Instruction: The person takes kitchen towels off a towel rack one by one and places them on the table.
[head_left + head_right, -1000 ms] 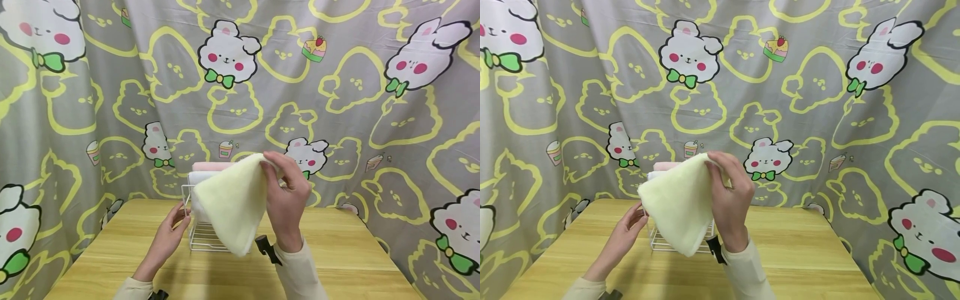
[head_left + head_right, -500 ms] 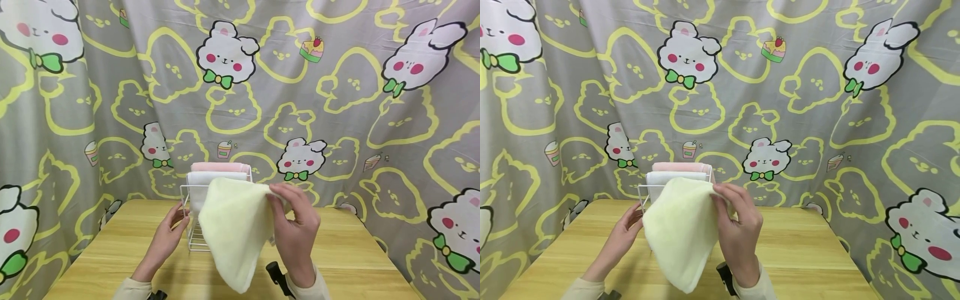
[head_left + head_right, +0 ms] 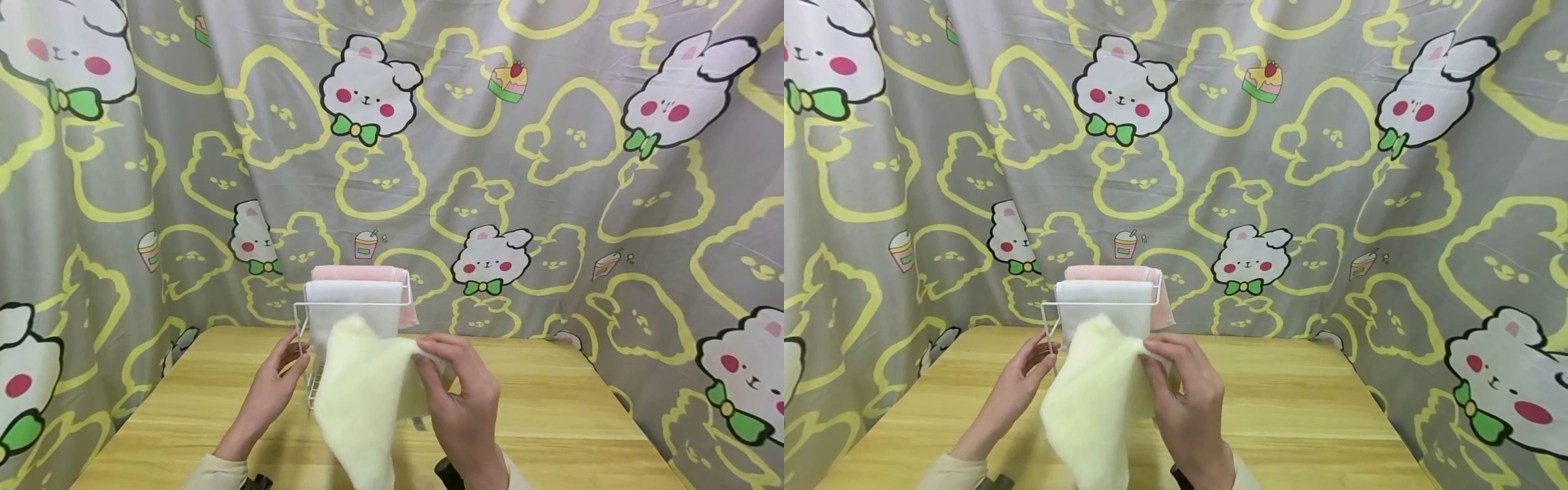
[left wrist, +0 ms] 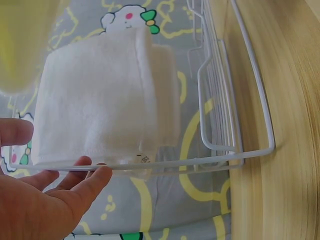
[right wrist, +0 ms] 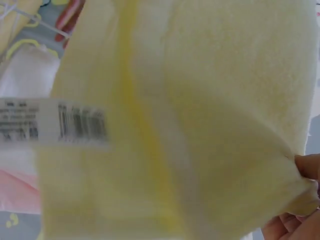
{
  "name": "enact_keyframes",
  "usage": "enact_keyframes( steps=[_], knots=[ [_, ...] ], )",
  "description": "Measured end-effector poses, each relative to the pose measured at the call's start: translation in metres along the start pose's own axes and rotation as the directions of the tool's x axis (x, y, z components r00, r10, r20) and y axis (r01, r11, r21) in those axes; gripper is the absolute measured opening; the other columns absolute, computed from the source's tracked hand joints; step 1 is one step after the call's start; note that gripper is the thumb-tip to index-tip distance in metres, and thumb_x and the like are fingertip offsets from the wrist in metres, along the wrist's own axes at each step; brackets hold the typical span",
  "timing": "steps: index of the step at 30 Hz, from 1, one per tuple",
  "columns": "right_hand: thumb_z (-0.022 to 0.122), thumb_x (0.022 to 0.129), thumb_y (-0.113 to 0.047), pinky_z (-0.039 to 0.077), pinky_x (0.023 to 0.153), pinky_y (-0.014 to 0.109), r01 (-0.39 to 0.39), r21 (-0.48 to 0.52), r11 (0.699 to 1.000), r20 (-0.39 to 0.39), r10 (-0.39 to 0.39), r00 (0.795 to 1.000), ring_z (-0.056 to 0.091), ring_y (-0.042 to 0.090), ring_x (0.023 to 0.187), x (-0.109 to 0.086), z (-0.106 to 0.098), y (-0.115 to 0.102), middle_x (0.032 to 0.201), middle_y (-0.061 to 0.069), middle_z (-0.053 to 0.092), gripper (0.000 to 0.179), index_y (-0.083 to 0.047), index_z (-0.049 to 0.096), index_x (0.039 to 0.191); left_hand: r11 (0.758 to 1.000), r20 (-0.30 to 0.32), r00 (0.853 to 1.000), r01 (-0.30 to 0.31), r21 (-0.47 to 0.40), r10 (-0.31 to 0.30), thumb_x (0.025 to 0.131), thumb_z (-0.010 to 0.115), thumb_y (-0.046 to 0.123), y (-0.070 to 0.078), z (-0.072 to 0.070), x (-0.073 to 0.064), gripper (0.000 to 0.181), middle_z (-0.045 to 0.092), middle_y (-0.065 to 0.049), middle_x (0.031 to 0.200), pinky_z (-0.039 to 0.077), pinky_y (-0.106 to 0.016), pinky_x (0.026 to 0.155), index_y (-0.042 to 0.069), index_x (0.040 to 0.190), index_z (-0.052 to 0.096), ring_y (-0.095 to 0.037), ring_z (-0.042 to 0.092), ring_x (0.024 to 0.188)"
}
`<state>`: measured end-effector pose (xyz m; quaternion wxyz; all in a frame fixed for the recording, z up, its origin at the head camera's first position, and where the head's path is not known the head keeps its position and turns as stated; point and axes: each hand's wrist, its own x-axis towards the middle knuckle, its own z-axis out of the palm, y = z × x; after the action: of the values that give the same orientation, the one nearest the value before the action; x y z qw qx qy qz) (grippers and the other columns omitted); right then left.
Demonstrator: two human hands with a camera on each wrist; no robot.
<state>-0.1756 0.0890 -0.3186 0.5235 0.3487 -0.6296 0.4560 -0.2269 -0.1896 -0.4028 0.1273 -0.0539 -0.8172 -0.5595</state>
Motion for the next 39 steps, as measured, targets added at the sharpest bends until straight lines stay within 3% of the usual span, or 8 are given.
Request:
enact_keyframes(
  steps=[11,17,20,22,28,30,37,39],
  knots=[
    [0.074,0.078,0.009,0.051,0.083,0.017,-0.106,0.111,0.988,0.171,0.086,0.981,0.067,0.017,0.087,-0.027,0.013,-0.003,0.094,0.007,0.070,0.027,-0.007,0.069,0.098,1.000,0.003,1.000,-0.006,-0.014,0.006,0.102,0.053,0.034,-0.001,0.000,-0.001,0.061,0.052,-0.015,0.140,0.044,-0.046,0.103,0.016,0.154,0.026,-0.033,0.045,0.134],
    [0.069,0.084,0.009,0.054,0.078,0.020,-0.275,0.238,0.931,0.275,0.207,0.939,0.066,0.018,0.090,-0.043,0.018,-0.005,0.097,0.006,0.069,0.026,-0.009,0.068,0.101,1.000,0.009,1.000,-0.017,-0.019,0.017,0.102,0.052,0.035,0.000,0.000,-0.001,0.062,0.051,-0.016,0.140,0.044,-0.049,0.102,0.016,0.154,0.025,-0.034,0.044,0.135],
    [0.067,0.088,0.006,0.054,0.079,0.022,-0.389,0.265,0.882,0.337,0.293,0.895,0.065,0.016,0.092,-0.052,0.020,-0.006,0.099,0.005,0.069,0.023,-0.011,0.067,0.103,1.000,0.013,1.000,-0.018,-0.018,0.018,0.102,0.052,0.034,0.000,-0.001,-0.002,0.061,0.051,-0.016,0.140,0.043,-0.051,0.103,0.017,0.154,0.026,-0.034,0.043,0.135],
    [0.065,0.090,0.003,0.054,0.077,0.023,-0.479,0.266,0.837,0.383,0.364,0.849,0.065,0.013,0.091,-0.059,0.022,-0.005,0.100,0.006,0.069,0.020,-0.011,0.067,0.104,0.999,0.013,1.000,-0.023,-0.022,0.023,0.102,0.052,0.032,0.000,-0.001,-0.002,0.059,0.051,-0.016,0.140,0.043,-0.052,0.103,0.017,0.153,0.027,-0.034,0.044,0.135],
    [0.065,0.094,-0.015,0.054,0.076,0.024,-0.779,0.195,0.596,0.533,0.603,0.594,0.062,0.010,0.090,-0.078,0.028,0.005,0.101,0.009,0.066,0.009,-0.010,0.067,0.102,0.998,0.017,0.999,-0.044,-0.037,0.045,0.102,0.053,0.028,0.000,-0.001,-0.002,0.057,0.051,-0.019,0.140,0.040,-0.056,0.106,0.015,0.152,0.028,-0.035,0.044,0.134],
    [0.066,0.094,-0.020,0.053,0.079,0.023,-0.811,0.154,0.565,0.551,0.632,0.545,0.062,0.011,0.093,-0.085,0.031,0.014,0.102,0.008,0.066,0.012,-0.011,0.066,0.101,0.998,0.013,0.999,-0.047,-0.036,0.048,0.102,0.053,0.027,-0.001,-0.001,-0.002,0.058,0.051,-0.019,0.140,0.040,-0.054,0.106,0.014,0.152,0.028,-0.035,0.045,0.133],
    [0.063,0.096,-0.027,0.051,0.087,0.026,-0.783,0.045,0.621,0.541,0.644,0.542,0.062,0.013,0.100,-0.106,0.039,0.050,0.105,0.001,0.068,0.014,-0.014,0.065,0.102,0.999,0.010,0.999,-0.036,-0.020,0.036,0.102,0.053,0.027,-0.003,-0.001,0.000,0.058,0.052,-0.018,0.139,0.041,-0.053,0.105,0.015,0.153,0.028,-0.035,0.046,0.133],
    [0.063,0.096,-0.027,0.050,0.093,0.032,-0.785,0.001,0.619,0.529,0.666,0.526,0.061,0.016,0.105,-0.110,0.040,0.060,0.106,0.000,0.068,0.014,-0.014,0.066,0.101,0.999,0.015,0.999,-0.028,-0.017,0.028,0.102,0.053,0.028,-0.003,-0.001,0.001,0.058,0.052,-0.017,0.140,0.041,-0.053,0.106,0.016,0.153,0.028,-0.034,0.045,0.133]
  ],
)
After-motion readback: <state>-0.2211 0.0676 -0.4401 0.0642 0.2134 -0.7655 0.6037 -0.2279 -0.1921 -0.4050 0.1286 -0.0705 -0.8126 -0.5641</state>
